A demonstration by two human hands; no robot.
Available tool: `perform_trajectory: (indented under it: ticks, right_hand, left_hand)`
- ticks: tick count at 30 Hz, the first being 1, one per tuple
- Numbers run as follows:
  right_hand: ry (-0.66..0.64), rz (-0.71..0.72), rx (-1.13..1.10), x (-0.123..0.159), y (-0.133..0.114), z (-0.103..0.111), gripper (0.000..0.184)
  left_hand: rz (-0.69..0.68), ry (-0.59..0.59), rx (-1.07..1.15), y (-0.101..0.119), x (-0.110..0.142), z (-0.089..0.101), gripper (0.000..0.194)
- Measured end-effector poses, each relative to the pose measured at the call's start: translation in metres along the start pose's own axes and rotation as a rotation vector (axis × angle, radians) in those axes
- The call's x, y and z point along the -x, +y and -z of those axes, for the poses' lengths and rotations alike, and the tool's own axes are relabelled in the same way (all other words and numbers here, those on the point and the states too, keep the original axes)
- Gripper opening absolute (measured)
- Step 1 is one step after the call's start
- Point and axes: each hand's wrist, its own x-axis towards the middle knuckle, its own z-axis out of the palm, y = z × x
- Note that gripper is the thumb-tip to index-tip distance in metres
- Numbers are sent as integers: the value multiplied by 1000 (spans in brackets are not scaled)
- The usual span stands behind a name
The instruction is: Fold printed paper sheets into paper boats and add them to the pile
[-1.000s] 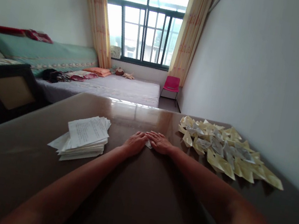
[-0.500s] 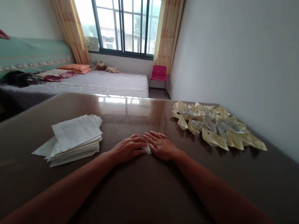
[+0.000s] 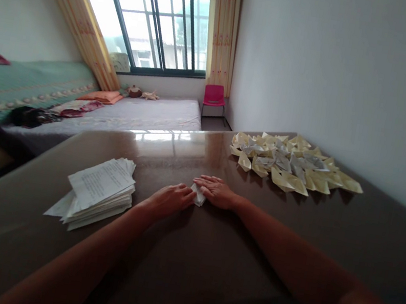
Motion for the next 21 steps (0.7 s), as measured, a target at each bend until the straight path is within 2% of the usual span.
perform_trajectory:
  ticks: [4,7,10,14,17,21]
  right_hand:
    - [47,74,-227,7,10,14,45]
    - [50,111,-334,13,15,20,53]
    - [80,118,-321,14,16,19,55]
    - [196,175,-228,8,13,12,34]
    - [222,201,-179,6,14,9,22]
    - [173,240,-183,6,19,8,18]
  left_hand:
    - [-10,-45,-1,1,-7,6,16]
    - [21,1,-1,1,-7,1,17]
    - [127,100,51,0,-1,-11,19]
    - [207,194,202,-2,7,-19,22]
    - [235,203,288,-4,10,-18,24]
    - [276,167,379,-7,11,-16,24]
